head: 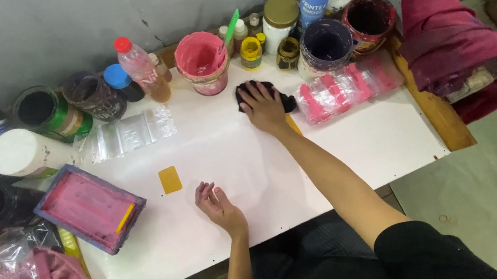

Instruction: Cleaning a screen printing frame, wiping the workstation, and mixing ink in a container with a spatula.

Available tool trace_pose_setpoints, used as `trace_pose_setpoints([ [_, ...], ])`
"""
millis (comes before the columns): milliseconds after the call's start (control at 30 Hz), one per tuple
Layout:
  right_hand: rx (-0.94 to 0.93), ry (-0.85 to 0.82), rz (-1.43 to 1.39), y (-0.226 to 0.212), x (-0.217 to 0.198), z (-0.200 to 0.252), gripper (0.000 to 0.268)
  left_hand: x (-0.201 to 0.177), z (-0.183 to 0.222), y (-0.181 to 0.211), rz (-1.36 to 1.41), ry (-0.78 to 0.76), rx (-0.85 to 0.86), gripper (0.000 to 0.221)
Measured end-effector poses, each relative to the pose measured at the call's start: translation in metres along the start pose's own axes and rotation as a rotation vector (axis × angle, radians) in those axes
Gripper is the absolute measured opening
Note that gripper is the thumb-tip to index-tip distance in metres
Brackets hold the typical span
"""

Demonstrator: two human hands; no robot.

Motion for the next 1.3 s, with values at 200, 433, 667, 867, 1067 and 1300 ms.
trace_pose_setpoints([
  [200,0.057,0.130,0.022,-0.002,0.002,0.081,0.050,0.003,0.002,0.004,0.026,0.016,0.033,0.012],
  [433,0.035,0.038,0.012,0.042,-0.027,0.209,0.048,0.005,0.001,0.003,0.020,-0.013,0.066,0.011],
  [667,0.436,-0.013,0.069,0.184,-0.053,0.238,0.051,0.003,0.003,0.007,0.022,-0.001,0.041,0.011],
  [867,0.722,0.145,0.123,0.175,0.001,0.215,0.055,0.005,0.003,0.013,0.021,0.004,0.056,0.010],
  [1067,0.205,-0.066,0.059,-0.033,-0.010,0.240,0.056,0.007,0.003,0.011,0.018,0.001,0.056,0.010],
  [1300,-0.358,0.073,0.031,0.010,0.018,0.250,0.049,0.005,0.003,0.008,0.016,-0.003,0.049,0.010],
])
Point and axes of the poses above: each hand's wrist, its own z-axis away from the middle knuckle, its own x-axis out of the palm, y = z × x, the point moved 2 cm from there along -z, towards the middle knuckle
